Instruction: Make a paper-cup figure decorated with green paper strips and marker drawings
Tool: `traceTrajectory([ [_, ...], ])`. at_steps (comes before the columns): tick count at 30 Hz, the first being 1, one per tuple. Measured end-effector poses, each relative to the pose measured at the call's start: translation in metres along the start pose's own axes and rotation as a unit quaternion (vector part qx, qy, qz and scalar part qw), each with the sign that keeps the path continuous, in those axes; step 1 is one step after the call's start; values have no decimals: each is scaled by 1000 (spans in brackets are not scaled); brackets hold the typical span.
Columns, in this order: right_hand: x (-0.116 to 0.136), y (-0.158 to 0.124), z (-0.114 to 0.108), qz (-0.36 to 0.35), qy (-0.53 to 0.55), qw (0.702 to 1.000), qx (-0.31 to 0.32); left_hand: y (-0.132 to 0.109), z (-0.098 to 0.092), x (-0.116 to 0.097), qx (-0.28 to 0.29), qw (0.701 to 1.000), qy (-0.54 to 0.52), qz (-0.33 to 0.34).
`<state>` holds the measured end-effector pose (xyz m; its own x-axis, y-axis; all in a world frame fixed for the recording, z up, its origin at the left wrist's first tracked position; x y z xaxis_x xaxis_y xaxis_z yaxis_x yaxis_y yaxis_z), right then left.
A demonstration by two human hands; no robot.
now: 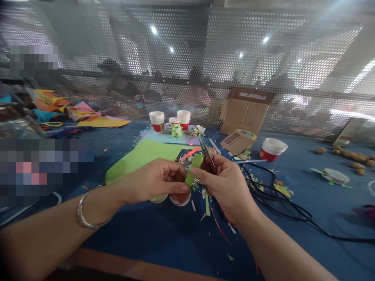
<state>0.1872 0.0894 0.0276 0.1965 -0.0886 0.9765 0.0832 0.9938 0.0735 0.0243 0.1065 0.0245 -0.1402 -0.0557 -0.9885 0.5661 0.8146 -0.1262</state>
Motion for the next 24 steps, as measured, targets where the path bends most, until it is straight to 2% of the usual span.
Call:
traceTrajectory([
  [13,-3,2,-1,-7,2,1000,3,4,1,10,-2,1000,-29,0],
  [19,-2,1,-1,-8,-1,1000,0,4,2,9,-2,1000,-10,19],
  [24,-4,3,-3,-3,8,1000,-17,1,4,8,9,1000,9,4],
])
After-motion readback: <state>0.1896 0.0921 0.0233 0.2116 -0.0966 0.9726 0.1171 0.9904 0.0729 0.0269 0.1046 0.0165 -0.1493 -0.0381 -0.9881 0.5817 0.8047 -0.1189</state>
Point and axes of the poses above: each hand's wrist, its own y-axis towards the middle knuckle, its own z-axis out of the palm, x = y × z, the point moved 4 cm from there along y, towards the middle knuckle, and after that the axes turned 9 degrees about -x, right-handed, at the moved point
